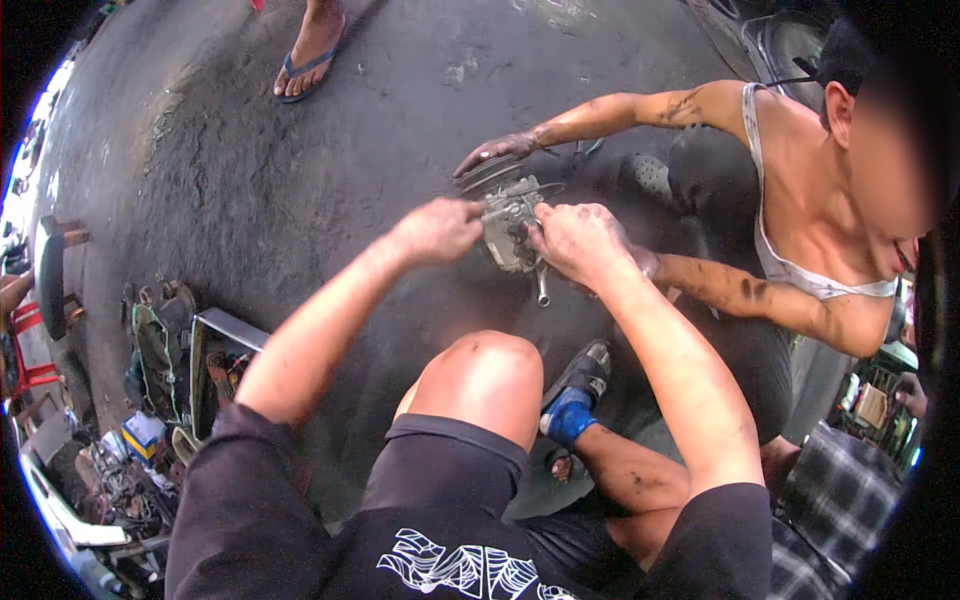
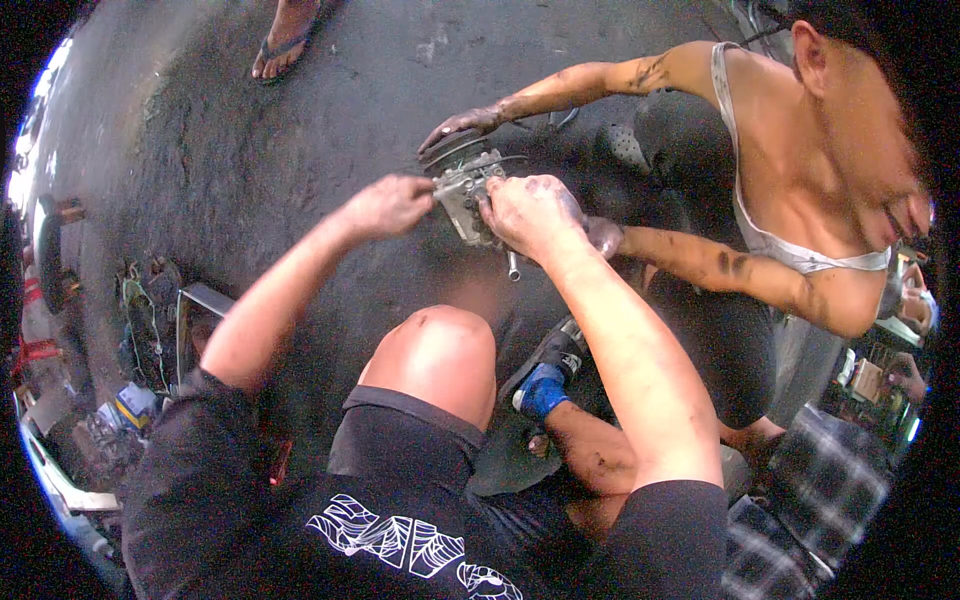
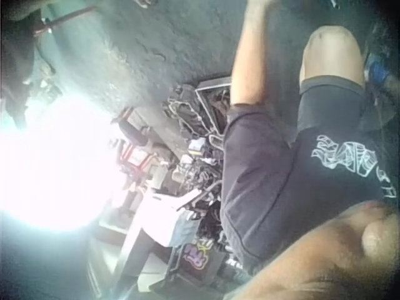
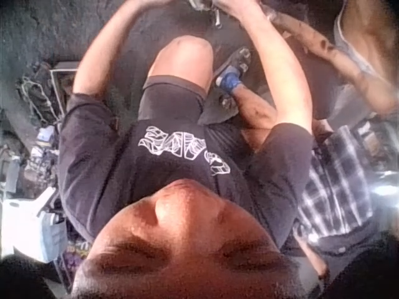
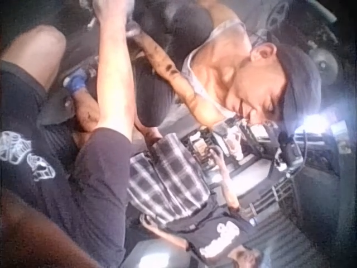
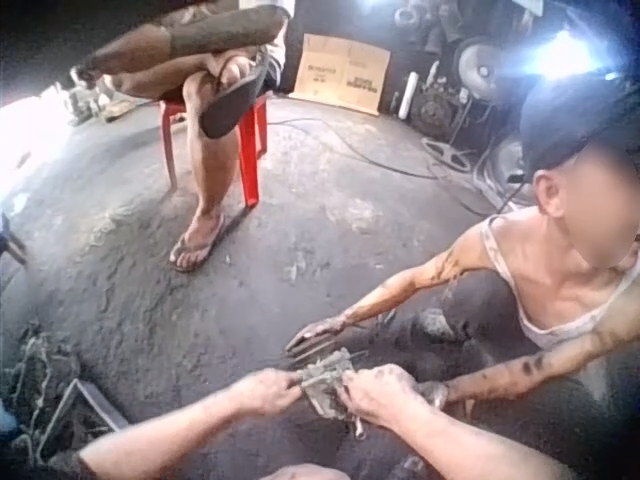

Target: The recorder is repairing or assembling automotive engine components on the ground.

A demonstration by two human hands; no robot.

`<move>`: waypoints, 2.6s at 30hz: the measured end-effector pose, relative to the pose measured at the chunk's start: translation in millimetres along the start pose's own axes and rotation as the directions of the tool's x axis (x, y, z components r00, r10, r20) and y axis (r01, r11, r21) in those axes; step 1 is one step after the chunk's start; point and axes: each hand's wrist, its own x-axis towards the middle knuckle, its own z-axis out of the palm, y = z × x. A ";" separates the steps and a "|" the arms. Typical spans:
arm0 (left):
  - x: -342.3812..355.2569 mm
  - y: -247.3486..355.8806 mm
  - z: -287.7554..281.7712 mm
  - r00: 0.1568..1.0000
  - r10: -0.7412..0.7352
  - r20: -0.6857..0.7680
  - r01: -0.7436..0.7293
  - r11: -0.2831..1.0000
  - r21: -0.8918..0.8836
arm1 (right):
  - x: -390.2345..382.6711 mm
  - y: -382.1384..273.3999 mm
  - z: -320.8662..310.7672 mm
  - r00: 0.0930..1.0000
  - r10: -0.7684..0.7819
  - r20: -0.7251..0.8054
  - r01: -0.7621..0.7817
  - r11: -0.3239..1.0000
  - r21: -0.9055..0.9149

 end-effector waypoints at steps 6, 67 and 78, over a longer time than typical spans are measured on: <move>-32.4 15.3 85.0 0.949 -0.314 0.042 0.249 0.660 -0.708 | 4.6 -9.0 -5.4 0.998 0.039 0.047 -0.038 0.999 -0.016; 10.8 44.6 171.2 0.881 -0.405 -0.243 0.078 0.631 -0.772 | 20.0 -37.1 -13.8 0.968 0.198 0.154 -0.198 0.980 -0.012; 3.9 68.9 156.4 0.891 -0.449 -0.069 0.139 0.413 -0.900 | 21.3 -36.8 -14.8 0.948 0.249 0.199 -0.254 0.967 -0.001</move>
